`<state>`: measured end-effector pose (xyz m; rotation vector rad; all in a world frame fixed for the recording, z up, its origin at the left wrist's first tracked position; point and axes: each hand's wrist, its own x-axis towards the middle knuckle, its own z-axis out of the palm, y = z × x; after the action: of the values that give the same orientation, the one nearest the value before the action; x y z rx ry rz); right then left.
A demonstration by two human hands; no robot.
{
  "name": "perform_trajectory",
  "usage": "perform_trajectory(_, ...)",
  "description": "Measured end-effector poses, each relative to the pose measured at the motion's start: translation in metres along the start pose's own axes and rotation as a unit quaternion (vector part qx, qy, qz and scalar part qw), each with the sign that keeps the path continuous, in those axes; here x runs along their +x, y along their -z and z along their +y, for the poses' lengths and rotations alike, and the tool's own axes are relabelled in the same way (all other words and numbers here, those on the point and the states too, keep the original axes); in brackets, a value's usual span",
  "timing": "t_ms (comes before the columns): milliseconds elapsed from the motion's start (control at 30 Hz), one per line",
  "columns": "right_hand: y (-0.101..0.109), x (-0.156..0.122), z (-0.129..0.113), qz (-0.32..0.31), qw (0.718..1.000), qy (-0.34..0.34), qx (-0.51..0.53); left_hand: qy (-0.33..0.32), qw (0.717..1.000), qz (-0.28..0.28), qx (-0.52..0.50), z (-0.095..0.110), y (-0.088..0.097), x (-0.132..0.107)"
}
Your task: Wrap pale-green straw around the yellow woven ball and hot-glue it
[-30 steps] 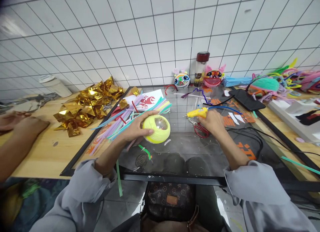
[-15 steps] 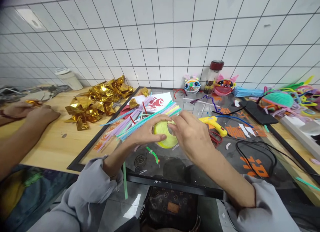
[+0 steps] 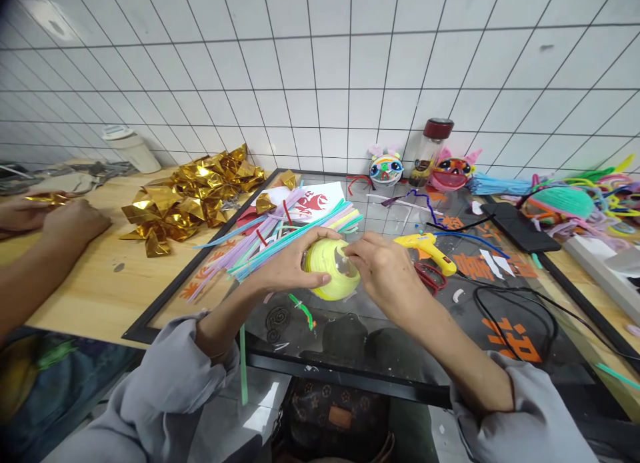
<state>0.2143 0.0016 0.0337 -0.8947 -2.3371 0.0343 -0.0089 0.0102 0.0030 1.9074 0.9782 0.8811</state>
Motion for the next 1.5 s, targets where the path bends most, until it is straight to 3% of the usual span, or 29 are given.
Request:
perform_trajectory(500, -0.014, -0.011, 0.0, 0.035, 0.997, 0.017, 0.071, -0.01, 0.998, -0.026, -0.051, -0.002, 0.0, -0.001)
perform_trajectory(733, -0.019, -0.011, 0.002, 0.051, 0.994, 0.032, 0.094, -0.023, 0.999, -0.027, -0.022, -0.001, 0.001, -0.002)
perform_trajectory(1133, -0.023, -0.011, 0.005, 0.072, 0.992, 0.055, 0.091, -0.139, 0.987, 0.013, 0.075, -0.009, 0.002, -0.001)
perform_trajectory(1500, -0.028, -0.011, 0.005, 0.087, 0.989, 0.055, 0.102, -0.167, 0.98, 0.011, 0.104, -0.007, 0.001, -0.002)
